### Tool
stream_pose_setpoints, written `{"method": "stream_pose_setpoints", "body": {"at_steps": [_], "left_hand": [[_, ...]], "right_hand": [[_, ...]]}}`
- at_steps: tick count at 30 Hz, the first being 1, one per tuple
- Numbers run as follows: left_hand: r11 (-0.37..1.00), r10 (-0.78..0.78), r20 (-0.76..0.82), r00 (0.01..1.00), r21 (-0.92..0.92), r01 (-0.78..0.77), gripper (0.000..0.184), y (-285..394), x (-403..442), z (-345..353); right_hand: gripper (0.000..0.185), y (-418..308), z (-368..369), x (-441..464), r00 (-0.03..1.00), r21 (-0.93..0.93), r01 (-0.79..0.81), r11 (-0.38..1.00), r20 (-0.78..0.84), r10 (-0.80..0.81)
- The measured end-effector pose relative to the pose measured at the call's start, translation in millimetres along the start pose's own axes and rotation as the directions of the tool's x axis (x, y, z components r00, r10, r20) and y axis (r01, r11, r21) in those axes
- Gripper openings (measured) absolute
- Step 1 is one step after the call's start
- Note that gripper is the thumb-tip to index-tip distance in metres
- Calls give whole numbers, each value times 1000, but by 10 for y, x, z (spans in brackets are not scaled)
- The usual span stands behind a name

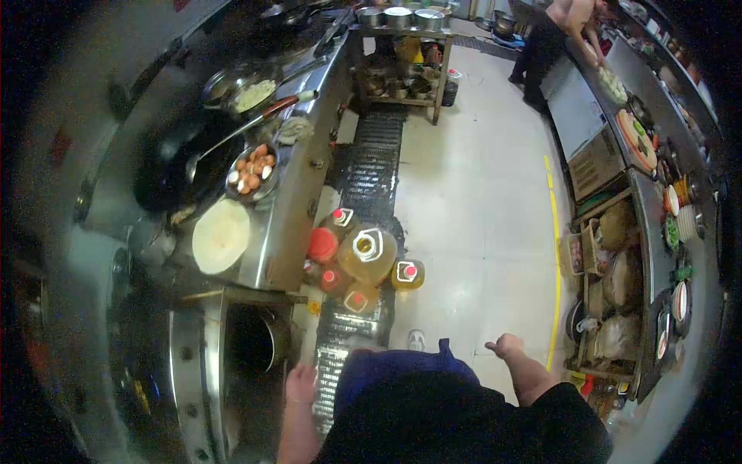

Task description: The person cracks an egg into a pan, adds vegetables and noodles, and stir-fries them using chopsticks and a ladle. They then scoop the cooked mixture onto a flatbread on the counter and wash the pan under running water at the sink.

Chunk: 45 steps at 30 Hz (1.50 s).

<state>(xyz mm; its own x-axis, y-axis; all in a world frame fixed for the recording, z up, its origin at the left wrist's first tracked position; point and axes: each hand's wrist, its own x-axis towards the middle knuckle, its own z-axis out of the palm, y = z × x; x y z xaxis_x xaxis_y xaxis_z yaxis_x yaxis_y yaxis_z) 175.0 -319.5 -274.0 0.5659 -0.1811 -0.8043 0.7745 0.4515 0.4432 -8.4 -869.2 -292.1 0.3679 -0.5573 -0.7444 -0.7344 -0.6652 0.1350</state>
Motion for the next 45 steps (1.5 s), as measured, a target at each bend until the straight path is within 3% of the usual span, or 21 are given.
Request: {"method": "stream_pose_setpoints", "body": {"at_steps": [2,3,4,5,7,11,17,18,20,21,24,26,28,31,32,33,35,37,38,44,45], "left_hand": [[989,-146,-375,915,-27,147,27,-30,12,148],[883,-87,-245,966,430,189,27,-248,391,-581],[414,-24,-106,994,904,107,27,-424,715,-1191],[-27,37,32,999,999,-31,28,-491,894,-1500],[-31,48,140,989,990,-139,28,-379,874,-1535],[246,396,189,899,921,-302,23,-464,929,-1296],[547,549,83,832,717,-432,22,-191,1650,-911],[644,528,10,849,648,-408,24,-191,1776,-741],[912,338,229,913,-318,-258,26,-220,1774,-464],[775,232,331,915,-631,32,27,-242,1757,-314],[727,267,171,948,-682,-81,32,-670,1672,216],[726,168,-15,986,-674,-134,30,-947,1588,745],[743,19,-205,979,-652,-151,28,-1218,1241,1129],[882,-149,-635,758,-432,-189,15,-1150,793,2211],[903,-168,-721,672,-386,-188,13,-952,646,2696],[915,-171,-769,616,-356,-191,13,-786,551,3070],[865,-30,-761,648,-345,-365,19,-1325,438,2962],[728,148,-592,792,-477,-492,19,-1894,331,2725],[912,-197,-838,509,-347,-219,46,-1456,318,3382],[925,-202,-836,511,-335,-182,43,-1065,266,4222],[912,-208,-827,522,-358,-203,38,-1276,310,4080]], "right_hand": [[36,-137,-102,-1,999,53,-30,998,21,29],[31,-165,-105,103,999,114,-40,993,-21,43],[28,-213,-71,232,996,176,-48,983,-60,59],[24,-297,-41,325,992,236,-54,970,-97,79],[22,-419,-102,462,988,255,25,967,-156,15],[28,-752,-809,885,980,-193,177,965,-61,-192],[65,-1630,-2121,1624,965,248,89,965,218,-145],[70,-1799,-2339,1744,959,386,265,884,-8,-284],[70,-2226,-2929,2168,811,394,584,710,-325,-486],[68,-2474,-3303,2460,753,374,657,655,-365,-547],[57,-3439,-4624,3022,607,215,790,575,-408,-681],[47,-4151,-5259,3664,659,451,728,516,-255,-707],[40,-4816,-5815,3757,807,817,344,463,-5,-590],[41,-5736,-6576,3671,291,990,55,126,105,-951],[42,-6080,-6787,3734,216,991,105,83,59,-975],[41,-6340,-6985,3373,432,976,206,71,-26,-901],[53,-6757,-7269,3086,238,943,309,122,48,-970],[55,-7082,-7328,3085,268,843,409,350,256,-929],[50,-7241,-7281,3059,254,812,408,418,339,-906],[9,-7409,-6792,2928,285,667,425,612,543,-790],[8,-7352,-6680,2914,170,737,437,516,496,-852]]}}
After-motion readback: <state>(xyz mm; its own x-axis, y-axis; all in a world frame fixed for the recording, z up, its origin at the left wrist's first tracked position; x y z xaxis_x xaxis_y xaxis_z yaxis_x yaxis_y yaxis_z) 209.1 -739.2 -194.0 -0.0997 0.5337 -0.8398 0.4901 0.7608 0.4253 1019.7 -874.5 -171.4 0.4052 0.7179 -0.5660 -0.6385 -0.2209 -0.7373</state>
